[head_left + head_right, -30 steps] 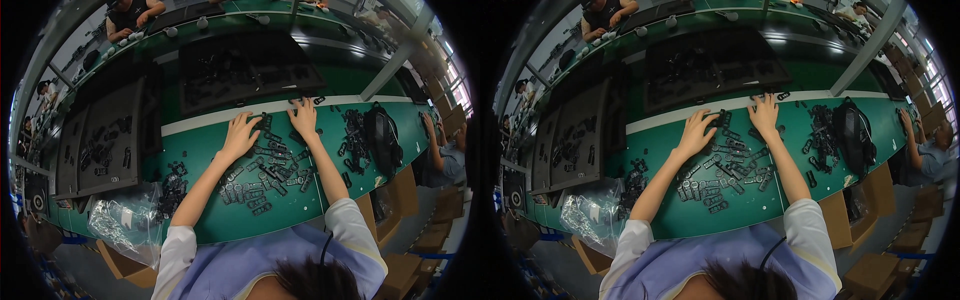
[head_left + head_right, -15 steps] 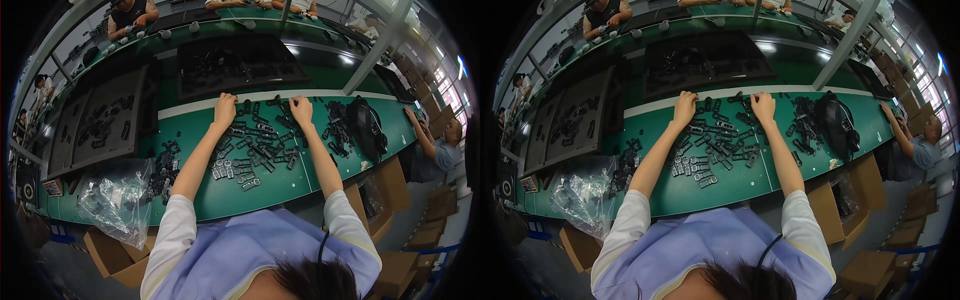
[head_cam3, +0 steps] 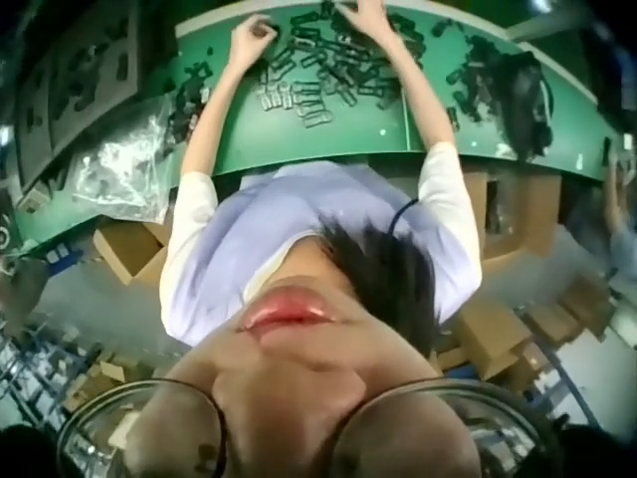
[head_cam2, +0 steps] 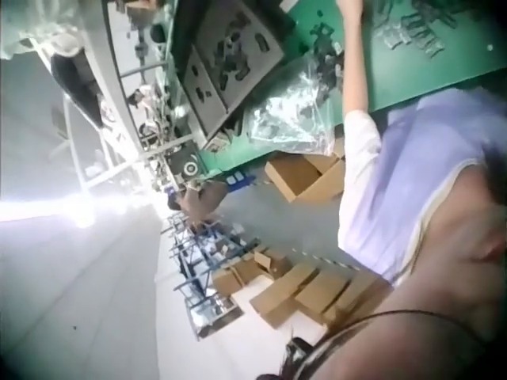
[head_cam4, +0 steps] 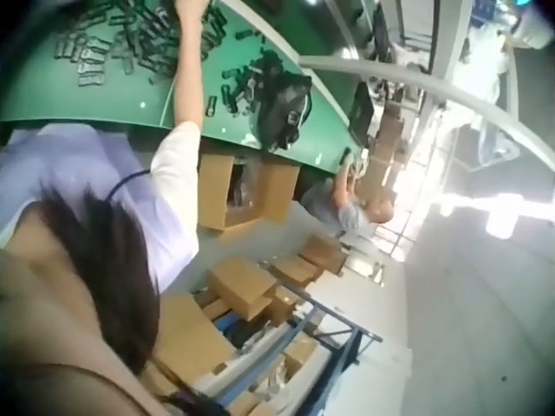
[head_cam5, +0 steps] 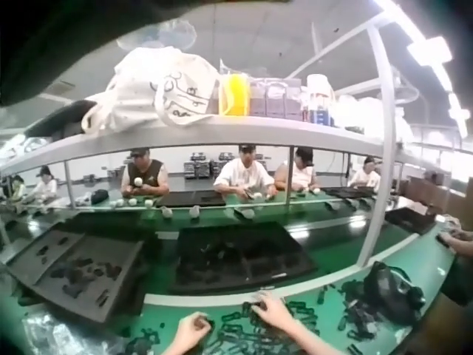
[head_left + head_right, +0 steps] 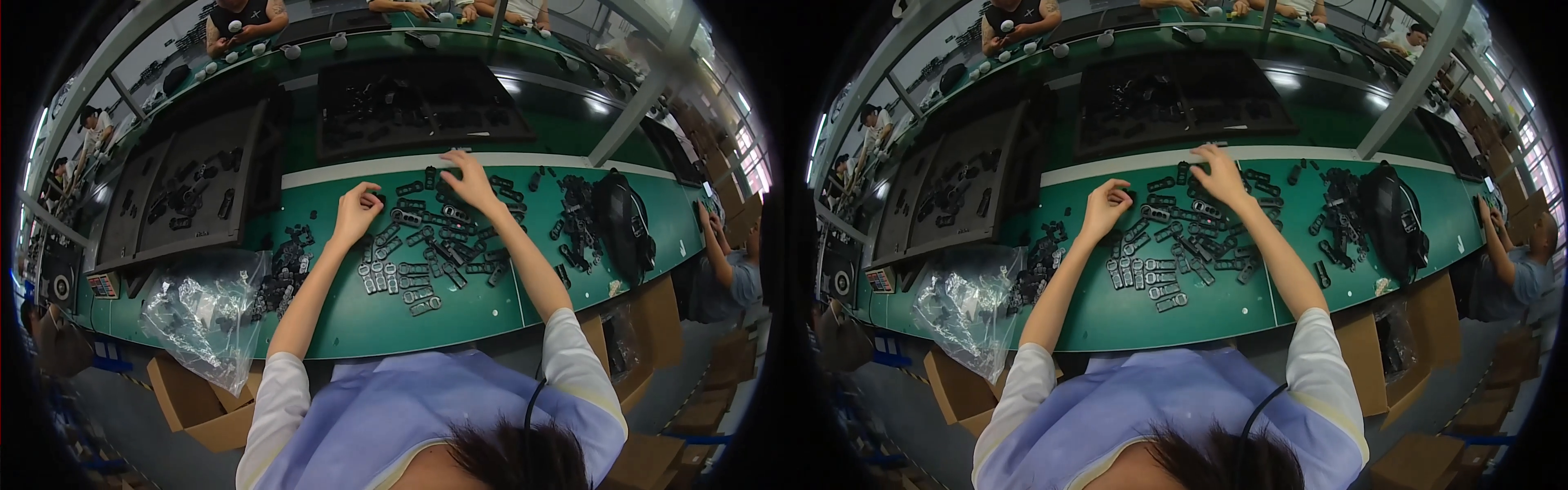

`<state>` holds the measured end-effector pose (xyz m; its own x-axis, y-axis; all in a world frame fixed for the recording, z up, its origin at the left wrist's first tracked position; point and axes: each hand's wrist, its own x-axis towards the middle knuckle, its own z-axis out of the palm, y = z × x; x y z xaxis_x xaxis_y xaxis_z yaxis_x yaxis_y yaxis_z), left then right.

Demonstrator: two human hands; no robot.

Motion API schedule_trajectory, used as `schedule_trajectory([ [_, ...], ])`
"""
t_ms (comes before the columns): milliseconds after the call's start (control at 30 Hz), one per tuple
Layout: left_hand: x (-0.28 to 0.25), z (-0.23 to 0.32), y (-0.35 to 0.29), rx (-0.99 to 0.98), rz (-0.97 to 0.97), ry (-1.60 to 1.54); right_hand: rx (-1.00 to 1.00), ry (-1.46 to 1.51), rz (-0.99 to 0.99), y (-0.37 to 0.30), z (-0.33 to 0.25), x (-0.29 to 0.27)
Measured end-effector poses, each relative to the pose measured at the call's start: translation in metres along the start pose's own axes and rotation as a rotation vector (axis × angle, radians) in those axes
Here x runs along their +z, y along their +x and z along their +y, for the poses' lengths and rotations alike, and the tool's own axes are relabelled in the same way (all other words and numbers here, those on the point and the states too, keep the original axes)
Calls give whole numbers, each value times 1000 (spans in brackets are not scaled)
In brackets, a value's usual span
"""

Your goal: The person assembles small plastic components and metal clips by hand at a production workbench.

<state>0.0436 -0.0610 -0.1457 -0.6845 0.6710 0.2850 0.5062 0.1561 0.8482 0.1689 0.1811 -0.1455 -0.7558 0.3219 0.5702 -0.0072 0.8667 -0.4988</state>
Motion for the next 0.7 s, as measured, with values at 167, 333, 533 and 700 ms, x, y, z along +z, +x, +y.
schedule_trajectory([
  [167,-14,-1,-26,-21,21,1,-68,60,-188,62,-21,46],
  [333,-5,11,-38,61,3,252,88,129,-95,191,20,103],
  [533,-14,7,-32,131,101,412,-240,-210,-98,237,33,182],
  [700,-16,1,-32,146,54,436,40,-92,-175,269,19,187],
])
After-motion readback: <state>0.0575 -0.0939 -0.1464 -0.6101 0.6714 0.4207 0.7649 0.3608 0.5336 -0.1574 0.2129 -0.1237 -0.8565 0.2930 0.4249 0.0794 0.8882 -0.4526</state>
